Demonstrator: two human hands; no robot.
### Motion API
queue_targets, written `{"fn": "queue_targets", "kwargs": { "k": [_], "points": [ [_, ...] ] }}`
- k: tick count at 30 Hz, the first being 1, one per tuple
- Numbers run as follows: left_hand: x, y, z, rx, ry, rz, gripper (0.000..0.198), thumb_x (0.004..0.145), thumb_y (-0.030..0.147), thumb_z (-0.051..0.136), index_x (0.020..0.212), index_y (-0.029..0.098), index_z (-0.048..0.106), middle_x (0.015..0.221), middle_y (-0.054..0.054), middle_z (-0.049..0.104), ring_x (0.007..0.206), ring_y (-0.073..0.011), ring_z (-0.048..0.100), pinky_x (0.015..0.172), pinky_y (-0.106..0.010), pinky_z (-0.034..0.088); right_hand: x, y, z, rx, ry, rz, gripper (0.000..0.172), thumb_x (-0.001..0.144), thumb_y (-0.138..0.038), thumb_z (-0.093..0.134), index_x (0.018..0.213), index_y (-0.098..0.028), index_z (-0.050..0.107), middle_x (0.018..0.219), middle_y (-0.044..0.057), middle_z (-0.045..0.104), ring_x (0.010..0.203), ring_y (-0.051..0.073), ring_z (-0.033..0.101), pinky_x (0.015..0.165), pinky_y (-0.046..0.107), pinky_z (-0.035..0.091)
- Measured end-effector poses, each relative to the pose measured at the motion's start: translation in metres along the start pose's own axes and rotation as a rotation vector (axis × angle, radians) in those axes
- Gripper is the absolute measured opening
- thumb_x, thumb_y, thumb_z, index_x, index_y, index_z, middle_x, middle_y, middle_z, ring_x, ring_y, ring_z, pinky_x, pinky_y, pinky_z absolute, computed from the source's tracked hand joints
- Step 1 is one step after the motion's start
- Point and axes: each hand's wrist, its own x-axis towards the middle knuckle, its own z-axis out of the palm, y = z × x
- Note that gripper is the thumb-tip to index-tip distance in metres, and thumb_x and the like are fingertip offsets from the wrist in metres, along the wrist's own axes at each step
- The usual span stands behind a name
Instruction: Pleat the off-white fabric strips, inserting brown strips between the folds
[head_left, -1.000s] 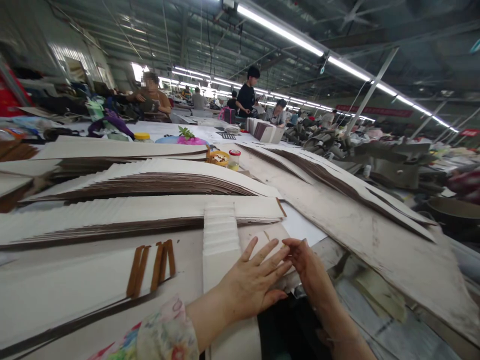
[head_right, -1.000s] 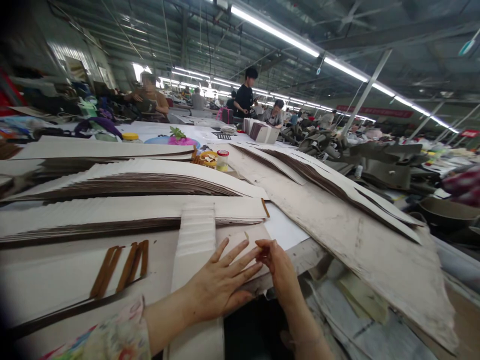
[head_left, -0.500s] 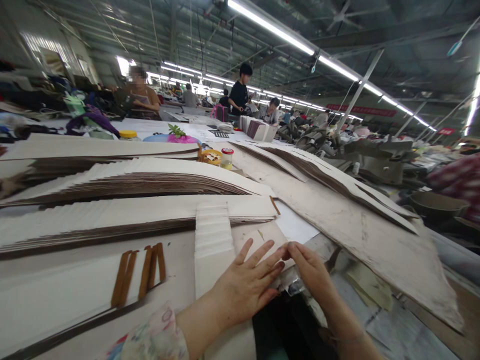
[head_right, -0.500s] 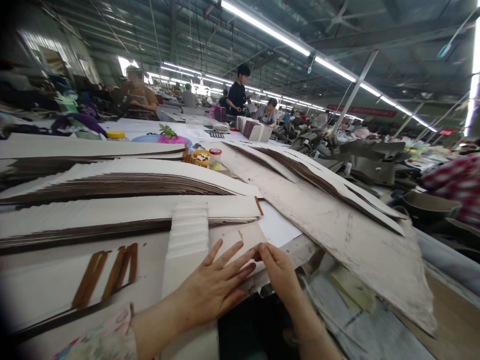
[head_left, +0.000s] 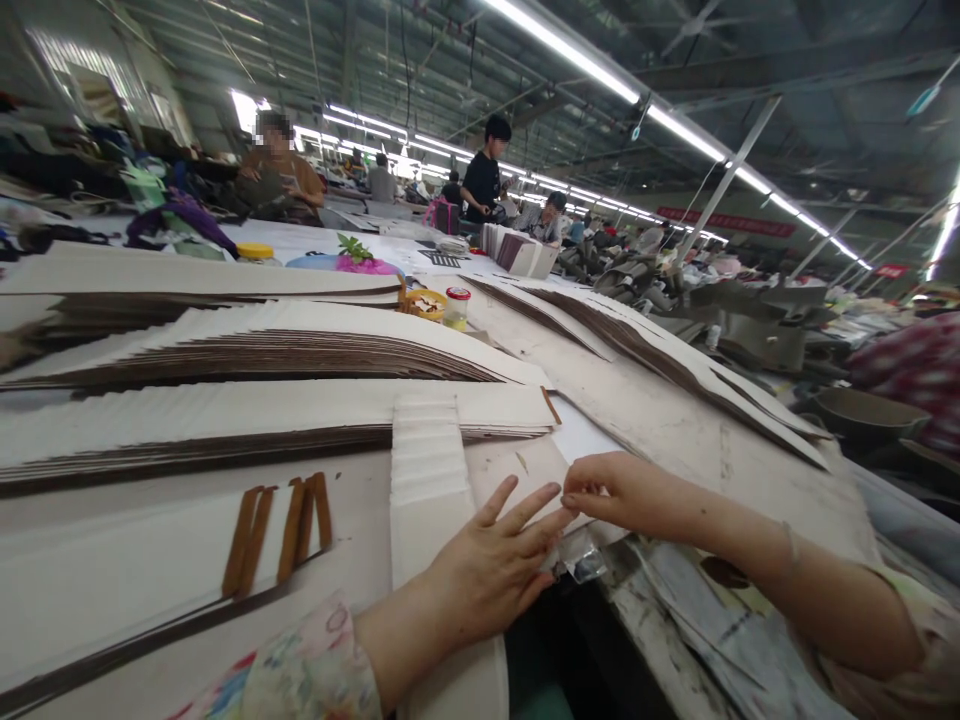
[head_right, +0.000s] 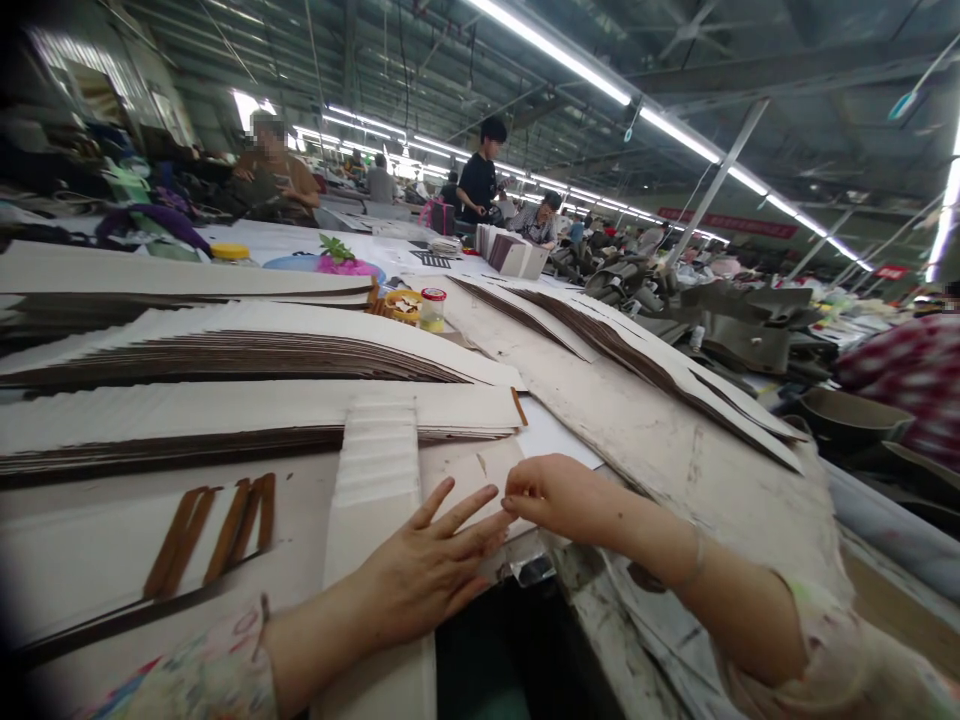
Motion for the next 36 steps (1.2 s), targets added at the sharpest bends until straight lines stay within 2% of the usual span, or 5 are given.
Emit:
{"fn": "queue_targets", "kwargs": {
  "k": [6, 15, 21, 26, 36],
  "points": [
    [0.000, 0.000, 0.000, 0.002, 0.013, 0.003, 0.042, 0.091, 0.037, 0.029, 0.126, 0.017, 0.040, 0.139, 0.003, 0.031, 0.133, -0.0195, 0.007, 0.106, -0.042, -0.015, -0.003, -0.010, 0.007, -0.354, 0.092, -0.200, 0.022, 0.084, -0.019, 0.038, 0.069, -0.017, 0.055, 0.068, 0.006, 0.057, 0.067, 0.018, 0.050, 0.062, 0.029, 0.035],
    [0.000, -0.001, -0.004, -0.002, -0.002, 0.019, 0.038, 0.091, 0.036, 0.030, 0.122, 0.019, 0.045, 0.142, 0.003, 0.025, 0.133, -0.0202, 0.007, 0.107, -0.043, -0.012, -0.006, 0.011, 0.000, -0.297, 0.163, -0.055, 0.022, 0.085, -0.025, 0.037, 0.072, -0.017, 0.053, 0.069, 0.004, 0.055, 0.066, 0.016, 0.049, 0.061, 0.028, 0.034],
    [0.001, -0.001, -0.004, -0.001, 0.006, 0.035, 0.038, 0.091, 0.037, 0.031, 0.121, 0.019, 0.046, 0.142, 0.003, 0.024, 0.132, -0.0211, 0.008, 0.107, -0.043, -0.010, -0.004, 0.025, -0.001, -0.084, 0.025, 0.141, 0.033, 0.079, -0.037, 0.047, 0.052, -0.019, 0.051, 0.044, -0.004, 0.041, 0.045, 0.010, 0.035, 0.045, 0.024, 0.023],
    [0.001, -0.001, -0.004, 0.002, -0.001, 0.030, 0.038, 0.091, 0.037, 0.030, 0.120, 0.020, 0.046, 0.142, 0.004, 0.024, 0.133, -0.0207, 0.008, 0.107, -0.044, -0.011, 0.006, 0.027, -0.001, 0.250, -0.110, 0.084, 0.029, 0.077, -0.041, 0.049, 0.071, -0.017, 0.064, 0.057, -0.002, 0.055, 0.053, 0.011, 0.045, 0.048, 0.022, 0.033],
    [0.001, -0.001, -0.003, 0.003, 0.006, 0.068, 0.036, 0.091, 0.034, 0.031, 0.119, 0.020, 0.048, 0.139, 0.004, 0.030, 0.133, -0.0207, 0.007, 0.108, -0.045, -0.007, 0.018, -0.002, -0.018, 0.003, -0.271, -0.068, 0.017, 0.071, -0.019, 0.052, 0.061, -0.018, 0.065, 0.047, -0.004, 0.052, 0.044, 0.009, 0.039, 0.045, 0.021, 0.027]
  ]
}}
